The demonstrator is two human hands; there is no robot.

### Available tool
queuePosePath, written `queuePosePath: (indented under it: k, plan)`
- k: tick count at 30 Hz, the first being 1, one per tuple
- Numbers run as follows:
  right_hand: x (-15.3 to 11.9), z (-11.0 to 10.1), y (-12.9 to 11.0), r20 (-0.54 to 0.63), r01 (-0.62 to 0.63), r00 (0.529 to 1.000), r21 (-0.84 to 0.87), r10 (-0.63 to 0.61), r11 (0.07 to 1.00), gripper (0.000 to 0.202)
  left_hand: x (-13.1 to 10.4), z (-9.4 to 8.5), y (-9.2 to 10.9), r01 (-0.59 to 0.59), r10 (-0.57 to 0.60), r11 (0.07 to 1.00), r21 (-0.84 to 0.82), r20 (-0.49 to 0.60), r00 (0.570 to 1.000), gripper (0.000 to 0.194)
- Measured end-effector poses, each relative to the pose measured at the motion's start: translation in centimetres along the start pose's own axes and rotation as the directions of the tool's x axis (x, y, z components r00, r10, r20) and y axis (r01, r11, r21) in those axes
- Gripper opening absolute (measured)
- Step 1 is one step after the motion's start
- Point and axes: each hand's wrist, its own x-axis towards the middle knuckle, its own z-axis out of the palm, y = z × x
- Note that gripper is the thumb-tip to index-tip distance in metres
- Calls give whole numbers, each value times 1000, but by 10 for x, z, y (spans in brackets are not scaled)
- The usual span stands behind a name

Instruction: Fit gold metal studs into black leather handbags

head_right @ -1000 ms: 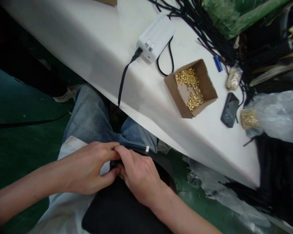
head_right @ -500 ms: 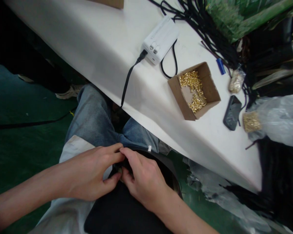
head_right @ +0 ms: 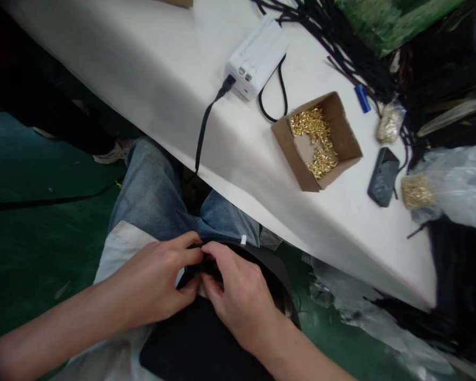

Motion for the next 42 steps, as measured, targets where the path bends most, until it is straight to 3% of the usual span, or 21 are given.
queuePosePath:
  k: [4,9,13,19,24,30,36,42]
  plan:
    - [3,-9,-7,47,-107,994,84,103,991,47,-5,15,5,58,-53,994,96,-53,997,25]
    - [4,-16,-9,86,-118,991,142,106,983,45,-6,24,3,34,-15,989,145,-135,991,25]
    - [4,-21,-5,91,-126,989,149,114,981,36,-7,27,6,12,14,979,203,-127,992,20]
    - [11,-29,-4,291,-237,944,260,159,936,33,-14,38,7,-60,101,928,367,-93,991,26]
    - [9,-20,-5,203,-258,958,288,205,922,32,-19,45,3,-91,165,879,468,-120,979,28]
    - [6,-9,-13,106,-188,981,356,160,915,37,-21,41,2,-14,44,887,462,-55,998,50]
    - [9,-16,-7,153,-229,971,377,184,897,36,-28,47,8,-31,203,826,563,-245,948,41]
    - [16,-20,3,227,-299,948,412,221,860,42,-33,60,3,81,117,881,467,-380,918,33]
